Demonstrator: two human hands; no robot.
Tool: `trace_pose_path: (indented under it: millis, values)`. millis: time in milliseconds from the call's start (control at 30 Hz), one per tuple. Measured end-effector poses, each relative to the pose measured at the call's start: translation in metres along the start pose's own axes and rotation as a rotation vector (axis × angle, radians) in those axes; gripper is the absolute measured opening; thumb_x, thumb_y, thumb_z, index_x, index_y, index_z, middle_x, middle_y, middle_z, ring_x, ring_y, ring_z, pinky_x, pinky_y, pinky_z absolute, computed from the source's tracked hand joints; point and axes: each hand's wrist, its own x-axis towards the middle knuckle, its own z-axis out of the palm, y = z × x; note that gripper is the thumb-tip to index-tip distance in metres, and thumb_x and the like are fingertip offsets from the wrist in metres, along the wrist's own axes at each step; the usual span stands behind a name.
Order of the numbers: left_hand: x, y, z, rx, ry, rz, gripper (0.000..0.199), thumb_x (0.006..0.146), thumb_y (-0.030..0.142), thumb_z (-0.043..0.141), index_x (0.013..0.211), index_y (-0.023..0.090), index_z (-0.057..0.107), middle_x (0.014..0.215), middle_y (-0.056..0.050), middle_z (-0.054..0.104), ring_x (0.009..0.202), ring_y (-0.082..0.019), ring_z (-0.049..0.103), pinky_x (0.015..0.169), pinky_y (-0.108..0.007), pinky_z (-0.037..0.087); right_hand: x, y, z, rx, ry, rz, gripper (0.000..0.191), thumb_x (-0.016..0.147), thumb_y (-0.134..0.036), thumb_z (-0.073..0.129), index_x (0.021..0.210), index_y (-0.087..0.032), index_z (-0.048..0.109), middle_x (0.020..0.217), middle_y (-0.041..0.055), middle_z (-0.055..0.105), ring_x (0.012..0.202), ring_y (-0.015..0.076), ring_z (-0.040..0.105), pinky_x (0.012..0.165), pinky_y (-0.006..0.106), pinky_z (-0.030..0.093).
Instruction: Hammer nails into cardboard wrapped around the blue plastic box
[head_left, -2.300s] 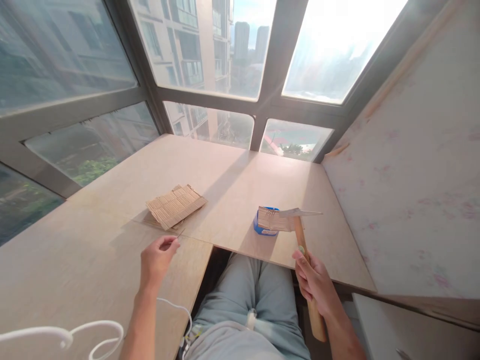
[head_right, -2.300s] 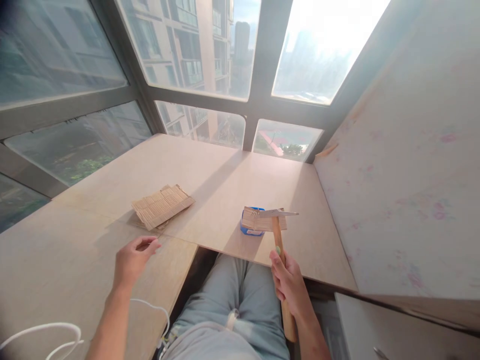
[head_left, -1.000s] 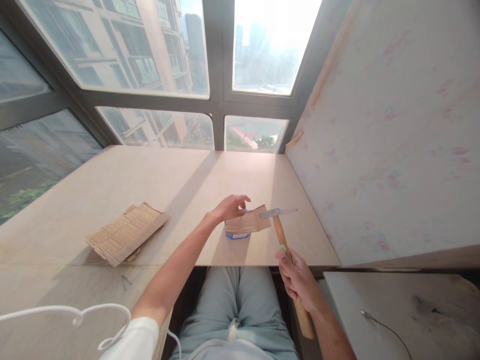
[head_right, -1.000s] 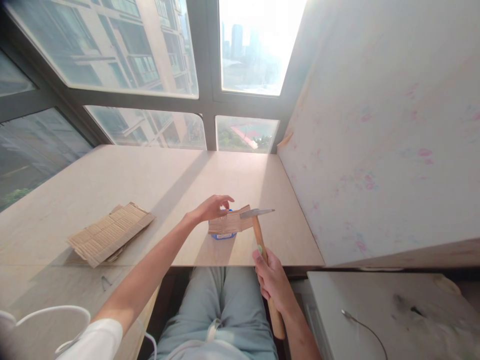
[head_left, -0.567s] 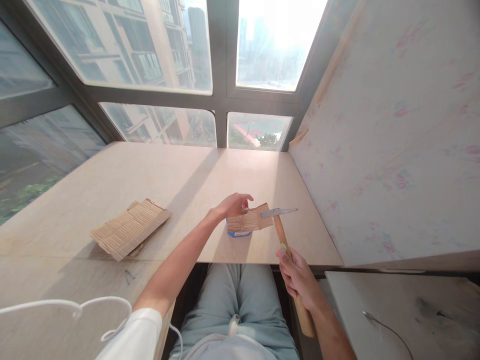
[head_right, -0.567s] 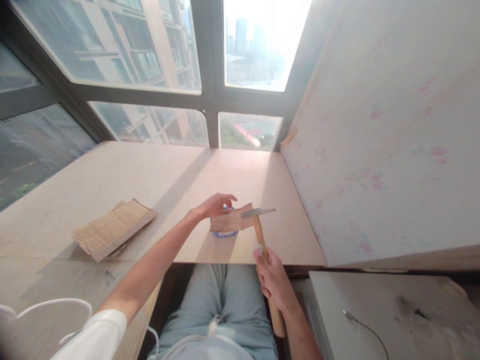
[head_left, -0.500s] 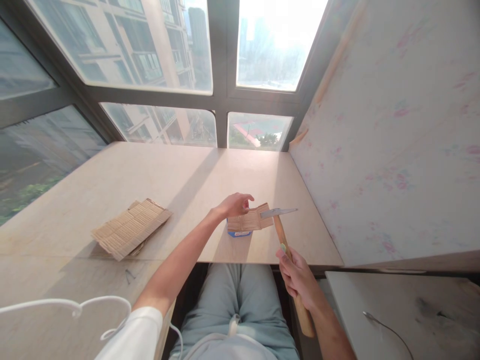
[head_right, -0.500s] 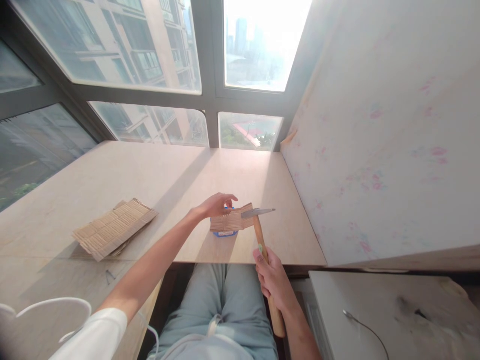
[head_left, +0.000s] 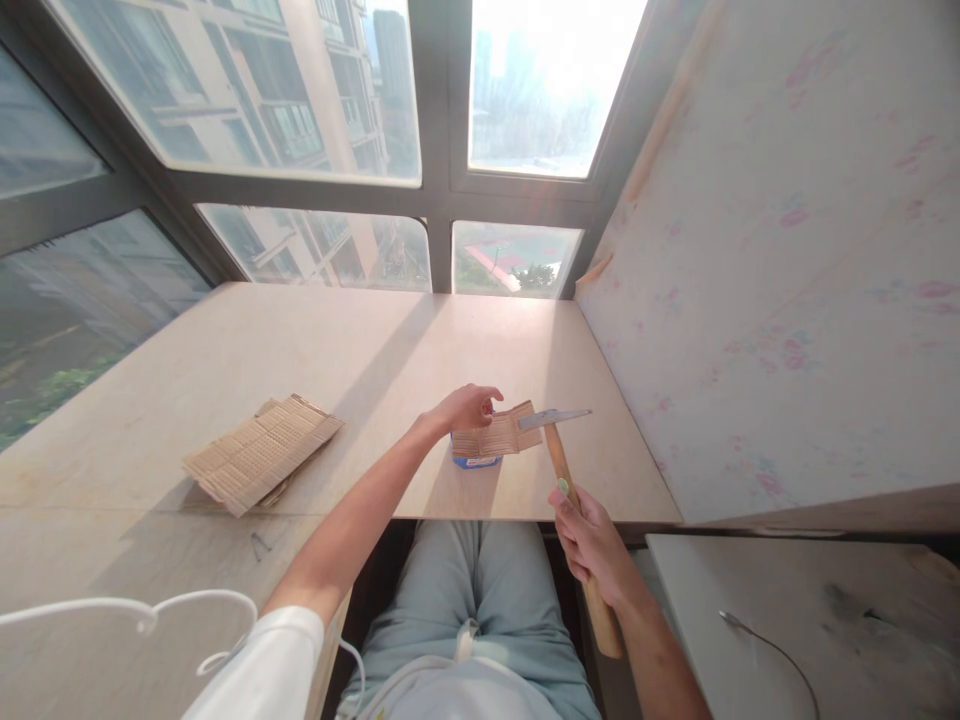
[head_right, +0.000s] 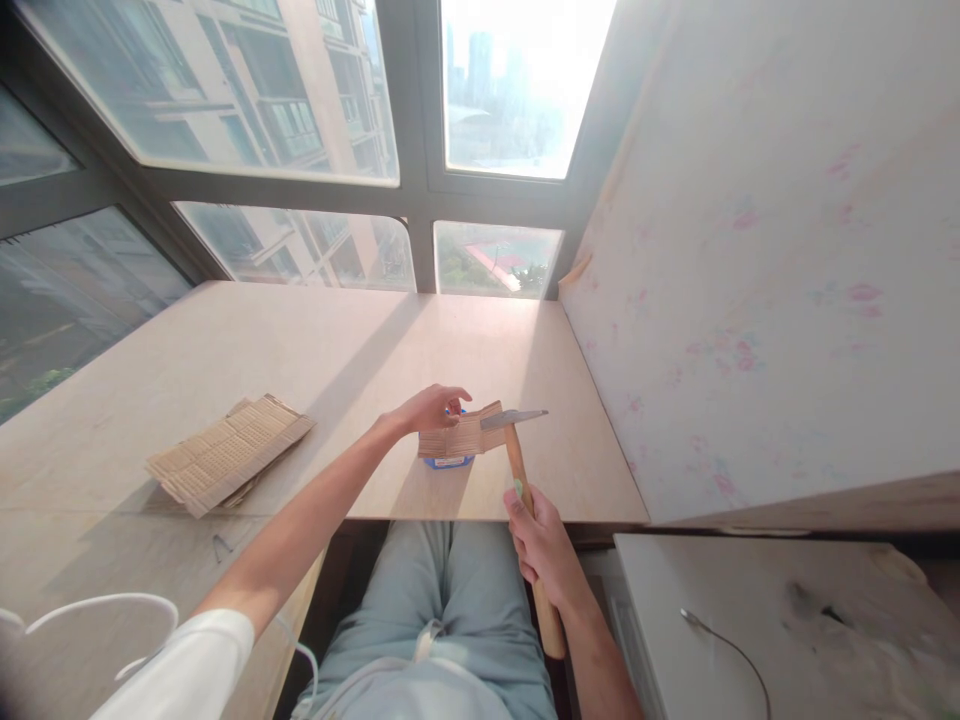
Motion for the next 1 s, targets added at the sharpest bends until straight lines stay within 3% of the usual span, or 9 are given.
trace_pose_path:
  millis: [667, 833, 1000]
  values:
    - [0.003, 0.001, -0.001, -0.070, 0.001, -0.014, 0.037, 0.068, 0.008, 0.063, 0.103, 0.014, 0.068, 0.082, -0.004, 0.071, 0.071, -0.014, 0.063, 0.064, -0.022, 0.045, 0.015, -0.017, 0.017, -0.029, -0.062, -0.039, 0.048, 0.079, -0.067, 0.058, 0.080, -0.024, 0.037, 0.052, -0.0125, 0.031, 0.031, 0.0028, 0.021, 0.023, 0.014, 0.020]
    - [-0.002, -0.006, 0.007, -0.192, 0.079, 0.019, 0.033, 0.069, 0.010, 0.060, 0.101, 0.014, 0.067, 0.081, -0.003, 0.070, 0.073, -0.014, 0.063, 0.066, -0.023, 0.047, 0.025, -0.017, 0.014, -0.222, 0.003, -0.103, 0.044, 0.084, -0.066, 0.051, 0.081, -0.023, 0.041, 0.053, -0.0100, 0.035, 0.033, 0.0054, 0.026, 0.028, 0.018, 0.021]
    - [-0.007, -0.021, 0.026, -0.344, 0.197, 0.018, 0.019, 0.072, 0.015, 0.062, 0.091, 0.015, 0.064, 0.081, -0.002, 0.071, 0.072, -0.014, 0.064, 0.069, -0.024, 0.049, 0.041, -0.030, 0.009, -0.551, 0.086, -0.284, 0.039, 0.092, -0.057, 0.039, 0.077, -0.022, 0.045, 0.057, -0.0039, 0.045, 0.046, 0.0117, 0.042, 0.044, 0.023, 0.029]
